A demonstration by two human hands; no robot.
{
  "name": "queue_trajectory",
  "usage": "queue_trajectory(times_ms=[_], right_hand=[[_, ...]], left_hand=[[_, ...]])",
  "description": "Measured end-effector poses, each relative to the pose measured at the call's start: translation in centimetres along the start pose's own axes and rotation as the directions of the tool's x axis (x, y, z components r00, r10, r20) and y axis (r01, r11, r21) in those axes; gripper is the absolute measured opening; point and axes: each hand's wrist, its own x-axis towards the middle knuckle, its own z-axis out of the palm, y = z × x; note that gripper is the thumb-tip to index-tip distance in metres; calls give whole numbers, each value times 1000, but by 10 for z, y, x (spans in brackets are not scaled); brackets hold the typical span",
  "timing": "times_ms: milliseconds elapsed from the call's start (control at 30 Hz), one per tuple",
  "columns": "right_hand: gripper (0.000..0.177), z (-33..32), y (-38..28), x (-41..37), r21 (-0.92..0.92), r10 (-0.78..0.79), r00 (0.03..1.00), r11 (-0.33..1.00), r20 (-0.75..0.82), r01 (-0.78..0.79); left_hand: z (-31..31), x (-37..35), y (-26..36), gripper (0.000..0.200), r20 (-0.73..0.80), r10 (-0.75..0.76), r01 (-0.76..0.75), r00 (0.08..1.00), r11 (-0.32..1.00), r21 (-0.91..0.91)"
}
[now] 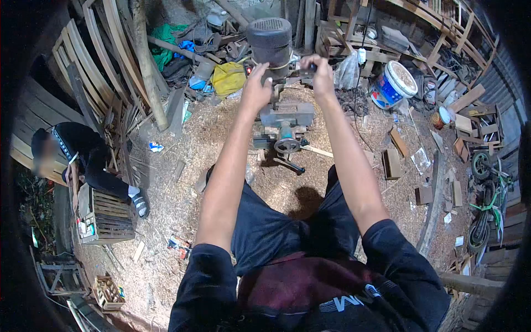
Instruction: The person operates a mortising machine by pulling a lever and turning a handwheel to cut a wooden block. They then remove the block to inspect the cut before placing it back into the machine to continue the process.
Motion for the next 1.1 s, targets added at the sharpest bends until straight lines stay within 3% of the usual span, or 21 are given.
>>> queue_trajectory(times_ms=[67,133,200,233,300,400,500,533,567,600,633,700,733,833,900,967,1000,1100], right_hand=[[46,-5,0,-24,-7,9,1000,1000,11,-9],[47,-6,-18,-30,-53,140,989,989,36,-138],[54,-10,-36,-17,-159,324,942,938,92,-307],[57,-5,-66,-8,-328,421,902,869,99,-370],[56,-10,-40,32,-548,502,840,771,209,-324],[50,18,-39,55,-923,474,871,379,128,-71],[40,21,-41,44,-968,495,832,104,250,229],[33,18,-46,51,-948,660,682,243,316,204],[30,29,-82,31,-889,795,606,306,41,-340],[28,26,-73,34,-936,799,592,281,106,-211],[27,21,-59,42,-963,799,576,259,171,-72],[28,2,-20,35,-971,741,644,237,189,12],[29,7,-30,28,-974,719,686,212,106,-72],[31,17,-62,19,-963,751,608,150,259,225],[32,19,-62,17,-967,754,611,130,241,220],[30,17,-60,1,-959,670,736,261,98,-111],[32,22,-80,-7,-962,613,779,269,129,-52],[34,11,-46,-13,-947,573,813,306,101,-98]], left_hand=[[-5,-24,7,44,45,-134,138,990,986,-98],[-17,-51,19,40,111,-266,285,957,935,-210],[-9,-83,-3,38,55,-269,275,961,945,-179],[-11,-93,-6,37,29,-268,269,963,949,-162],[-14,-113,-16,35,77,-304,311,949,945,-104],[-9,-131,-34,34,113,-367,373,923,927,-36],[-11,-138,-32,33,144,-392,405,909,911,-79],[-9,-142,-28,33,163,-432,453,887,883,-123],[-8,-144,-25,32,183,-468,497,864,852,-164],[-7,-145,-23,32,207,-499,536,841,820,-200],[2,-150,-38,32,179,-423,451,888,876,-168],[33,-173,-82,32,134,-265,280,955,955,-102],[40,-180,-83,31,154,-316,347,936,899,-267],[38,-193,-75,30,252,-413,449,875,887,-106],[38,-198,-73,28,257,-392,439,883,884,-161],[33,-198,-61,27,208,-350,382,913,913,-141],[38,-204,-68,27,230,-397,441,889,877,-192],[54,-214,-86,26,249,-447,503,859,826,-254]])
